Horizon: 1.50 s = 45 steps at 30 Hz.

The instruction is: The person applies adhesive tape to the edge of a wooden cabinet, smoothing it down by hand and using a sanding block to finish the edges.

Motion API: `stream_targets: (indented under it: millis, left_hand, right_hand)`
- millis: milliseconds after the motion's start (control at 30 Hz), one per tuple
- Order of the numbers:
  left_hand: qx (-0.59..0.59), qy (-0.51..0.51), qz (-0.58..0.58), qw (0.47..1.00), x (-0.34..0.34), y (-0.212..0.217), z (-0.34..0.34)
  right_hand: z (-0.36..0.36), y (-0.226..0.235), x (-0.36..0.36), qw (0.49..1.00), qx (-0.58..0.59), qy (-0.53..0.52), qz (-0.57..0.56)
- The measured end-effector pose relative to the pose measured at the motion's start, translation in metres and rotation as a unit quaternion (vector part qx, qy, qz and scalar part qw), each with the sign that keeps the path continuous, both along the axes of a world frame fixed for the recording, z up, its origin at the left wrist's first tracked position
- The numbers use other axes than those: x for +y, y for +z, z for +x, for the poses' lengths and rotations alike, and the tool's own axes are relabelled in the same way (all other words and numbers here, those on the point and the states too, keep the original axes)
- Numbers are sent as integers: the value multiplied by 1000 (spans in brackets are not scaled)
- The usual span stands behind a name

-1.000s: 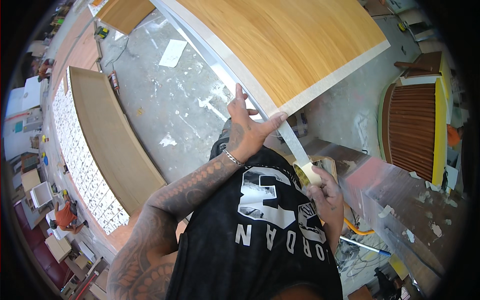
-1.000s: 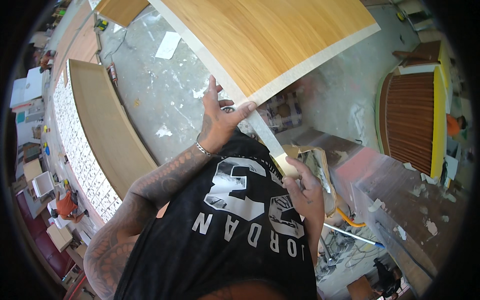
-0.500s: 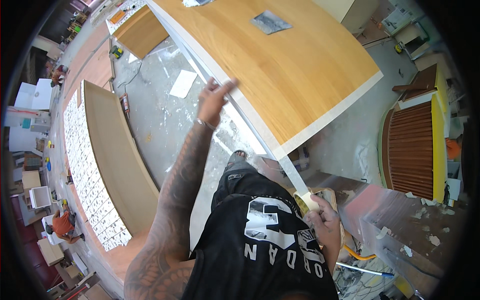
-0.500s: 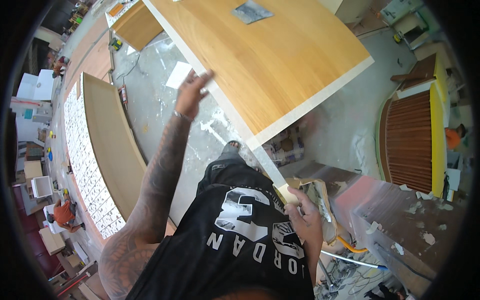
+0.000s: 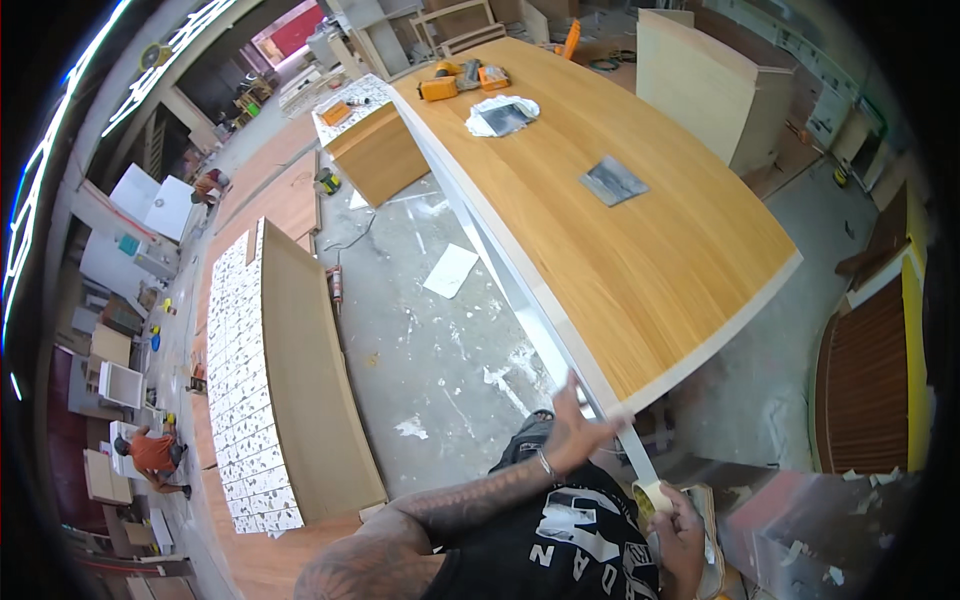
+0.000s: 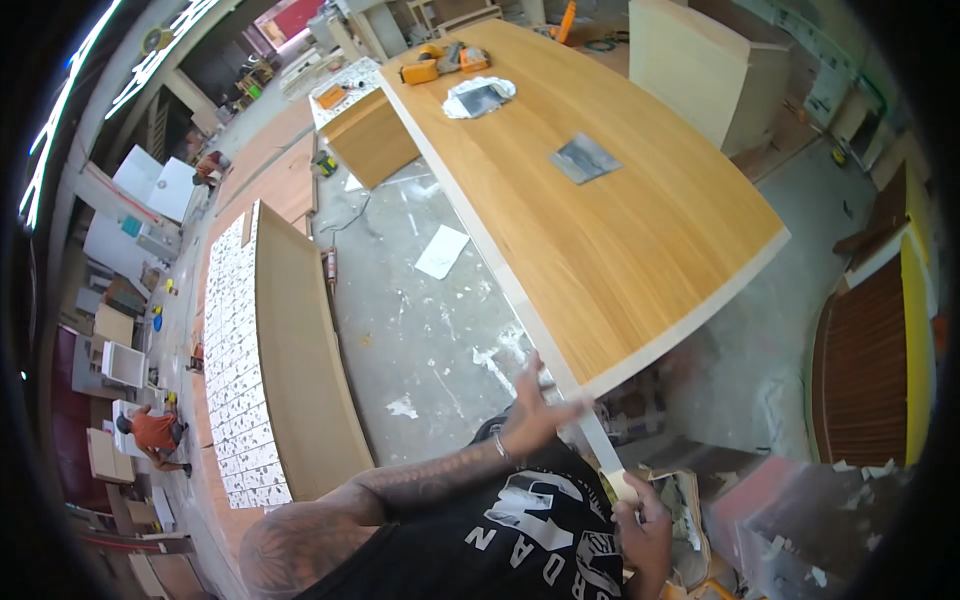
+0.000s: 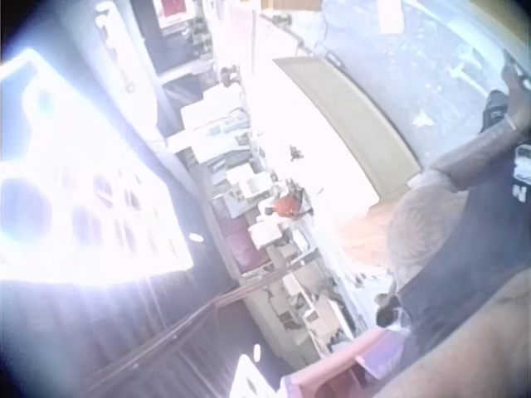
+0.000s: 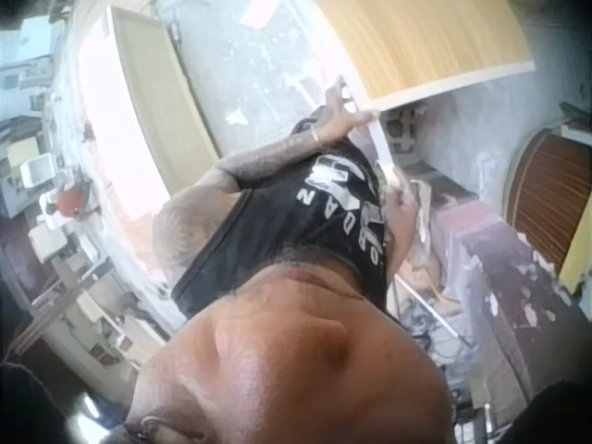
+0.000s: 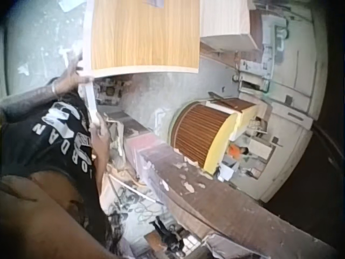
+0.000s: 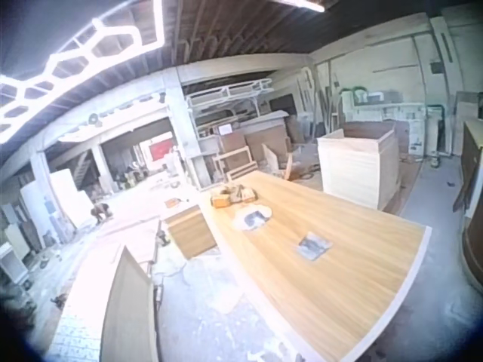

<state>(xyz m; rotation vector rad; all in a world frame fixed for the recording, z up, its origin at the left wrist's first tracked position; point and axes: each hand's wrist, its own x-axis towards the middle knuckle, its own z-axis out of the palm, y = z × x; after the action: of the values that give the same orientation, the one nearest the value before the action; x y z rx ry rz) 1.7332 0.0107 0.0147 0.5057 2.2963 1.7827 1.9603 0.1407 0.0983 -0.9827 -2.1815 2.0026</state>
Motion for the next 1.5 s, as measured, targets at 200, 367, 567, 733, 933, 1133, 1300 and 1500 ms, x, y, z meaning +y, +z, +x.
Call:
stream_targets:
  millis: [200, 367, 567, 733, 933, 1133, 1300, 1500]
  left_hand:
    - [-367, -75, 111, 921, -20, 18, -53]
    - [-141, 142, 113, 973, -38, 37, -172]
    - [223, 43, -20, 974, 11, 100, -291]
    - [317, -137, -244, 906, 109, 105, -335]
    - [257, -285, -309, 870, 154, 87, -367]
    - [-71, -299, 35, 951, 138, 96, -333]
    - [-322, -412, 94, 847, 85, 108, -243]
    - [-268, -475, -98, 833, 33, 108, -153]
  right_hand:
    - [-2, 3, 1, 997, -51, -29, -53]
    - [1, -1, 1, 999, -12, -33, -3]
    - [-11, 13, -6, 991, -9, -135, -3]
    - [-31, 29, -22, 967, -102, -178, 149]
    - [-40, 27, -50, 936, -8, -273, 221]
    - [-39, 28, -71, 922, -34, -335, 193]
    - [-43, 28, -77, 916, -15, -347, 201]
    - [-44, 26, -82, 917, -7, -362, 168]
